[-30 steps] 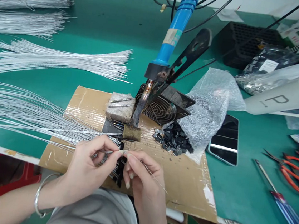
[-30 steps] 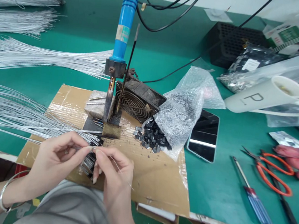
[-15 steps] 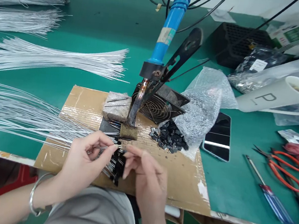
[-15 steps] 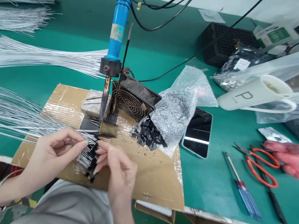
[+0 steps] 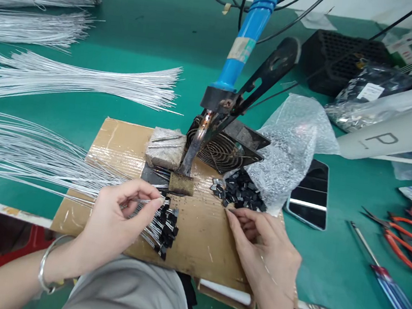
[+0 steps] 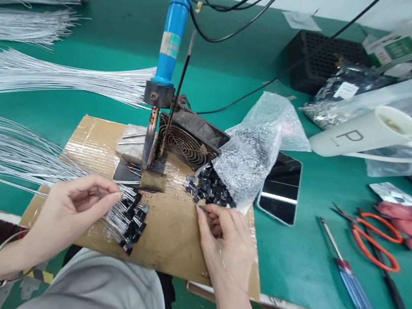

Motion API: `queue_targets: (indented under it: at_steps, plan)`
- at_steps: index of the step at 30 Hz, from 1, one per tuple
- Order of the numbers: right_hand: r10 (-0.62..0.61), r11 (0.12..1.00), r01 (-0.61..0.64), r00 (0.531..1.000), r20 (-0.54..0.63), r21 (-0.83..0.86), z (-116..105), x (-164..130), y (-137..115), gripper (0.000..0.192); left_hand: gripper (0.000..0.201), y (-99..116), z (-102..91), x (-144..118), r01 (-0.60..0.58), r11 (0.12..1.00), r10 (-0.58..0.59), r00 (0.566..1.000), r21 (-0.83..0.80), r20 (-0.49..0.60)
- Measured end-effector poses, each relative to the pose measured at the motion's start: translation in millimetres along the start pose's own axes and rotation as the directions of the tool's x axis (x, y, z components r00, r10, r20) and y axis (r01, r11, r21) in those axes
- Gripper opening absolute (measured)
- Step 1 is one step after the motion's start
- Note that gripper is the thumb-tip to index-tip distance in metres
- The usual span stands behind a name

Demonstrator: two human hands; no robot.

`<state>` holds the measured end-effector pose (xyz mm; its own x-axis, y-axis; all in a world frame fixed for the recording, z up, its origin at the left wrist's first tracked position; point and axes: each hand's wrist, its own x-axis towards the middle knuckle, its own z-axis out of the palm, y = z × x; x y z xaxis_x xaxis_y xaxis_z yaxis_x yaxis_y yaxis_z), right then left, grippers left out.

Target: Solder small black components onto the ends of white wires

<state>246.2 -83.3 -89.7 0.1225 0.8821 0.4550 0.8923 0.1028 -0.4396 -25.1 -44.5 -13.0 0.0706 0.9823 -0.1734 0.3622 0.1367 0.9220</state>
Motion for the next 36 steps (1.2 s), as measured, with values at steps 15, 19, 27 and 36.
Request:
queue_targets:
  at_steps: [15,19,27,36]
  plan:
    - [0.590,0.629,-0.552,0.797,0.126,0.547,6.9,-6.4,-46.4,0.016,0.016,3.1,-2.2,3.0,0.054,0.998,-0.054,0.998,0.043,0.009]
    - [0.574,0.448,-0.546,0.783,0.240,0.708,8.8,7.6,-82.8,0.004,0.017,3.4,-2.2,3.5,0.063,0.995,-0.065,0.997,0.073,0.034]
    - [0.488,0.219,-0.562,0.771,0.410,0.797,20.7,21.3,-119.3,0.004,0.012,13.2,-1.8,4.9,0.034,0.999,-0.032,0.993,-0.019,0.114]
    - [0.458,0.148,-0.584,0.756,0.468,0.798,20.6,22.8,-125.4,0.005,0.010,14.8,0.5,10.3,0.007,0.999,-0.002,0.993,-0.037,0.121]
